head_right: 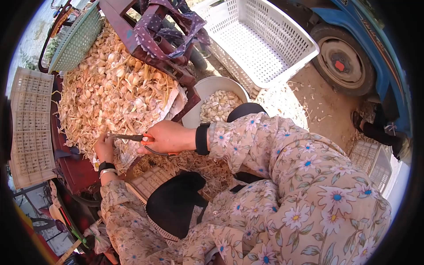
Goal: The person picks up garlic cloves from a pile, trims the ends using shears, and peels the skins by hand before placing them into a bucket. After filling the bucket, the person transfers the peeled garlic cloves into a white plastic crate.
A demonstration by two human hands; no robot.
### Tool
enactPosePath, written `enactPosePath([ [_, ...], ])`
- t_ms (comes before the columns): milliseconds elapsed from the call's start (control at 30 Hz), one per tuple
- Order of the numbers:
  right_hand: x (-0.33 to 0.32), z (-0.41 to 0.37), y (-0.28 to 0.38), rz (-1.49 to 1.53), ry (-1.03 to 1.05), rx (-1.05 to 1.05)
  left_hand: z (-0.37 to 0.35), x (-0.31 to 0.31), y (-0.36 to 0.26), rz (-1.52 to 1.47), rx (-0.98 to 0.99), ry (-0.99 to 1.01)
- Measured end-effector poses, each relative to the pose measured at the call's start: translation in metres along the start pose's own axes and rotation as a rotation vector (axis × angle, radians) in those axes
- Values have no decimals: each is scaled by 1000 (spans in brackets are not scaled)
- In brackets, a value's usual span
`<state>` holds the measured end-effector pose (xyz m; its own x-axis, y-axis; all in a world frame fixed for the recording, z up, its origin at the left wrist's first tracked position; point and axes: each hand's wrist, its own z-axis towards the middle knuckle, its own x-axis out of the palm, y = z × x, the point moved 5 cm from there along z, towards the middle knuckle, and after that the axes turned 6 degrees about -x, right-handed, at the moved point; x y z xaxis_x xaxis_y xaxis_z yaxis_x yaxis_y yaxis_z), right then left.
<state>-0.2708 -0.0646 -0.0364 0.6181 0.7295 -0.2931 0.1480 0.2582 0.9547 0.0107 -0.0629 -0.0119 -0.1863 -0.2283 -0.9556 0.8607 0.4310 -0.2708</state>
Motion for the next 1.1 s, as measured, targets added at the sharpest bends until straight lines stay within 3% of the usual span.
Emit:
enactPosePath([
  [33,0,1,0,-9,2,-11,-3,-5,4,-95,10,-62],
  [133,-1,2,-1,-45,15,-13,-25,-22,21,-903,-393,153],
  [200,-2,2,-2,-49,22,1,-55,-43,18,-1074,-360,239],
  [267,-5,2,-3,-38,6,15,-95,-66,35,-929,-381,342],
  [333,-7,0,0,-63,-27,-20,-141,-84,66,-809,-522,563],
  [400,-7,-2,1,-75,-54,-47,-181,-96,123,-229,-625,624],
  [467,-3,-2,-3,-43,-58,-34,-205,-106,178,731,-25,742],
  [567,3,-1,-5,-46,-62,-51,-184,-109,136,573,-18,263],
  [633,5,1,-5,-64,-72,-73,-146,-96,68,-307,-444,194],
  [667,6,2,-6,-71,-85,-81,-125,-84,57,-370,-235,144],
  [700,6,2,-6,-76,-99,-87,-104,-76,35,-282,-128,130],
  [767,5,2,-8,-84,-114,-61,-70,-55,10,-9,352,-36],
  [867,4,4,-13,-39,-60,-10,-39,-22,-9,198,469,127],
  [967,5,5,-11,-36,-2,-6,-30,-1,-13,238,600,168],
  [1100,8,7,-5,-29,17,-24,-33,-12,-19,214,510,204],
])
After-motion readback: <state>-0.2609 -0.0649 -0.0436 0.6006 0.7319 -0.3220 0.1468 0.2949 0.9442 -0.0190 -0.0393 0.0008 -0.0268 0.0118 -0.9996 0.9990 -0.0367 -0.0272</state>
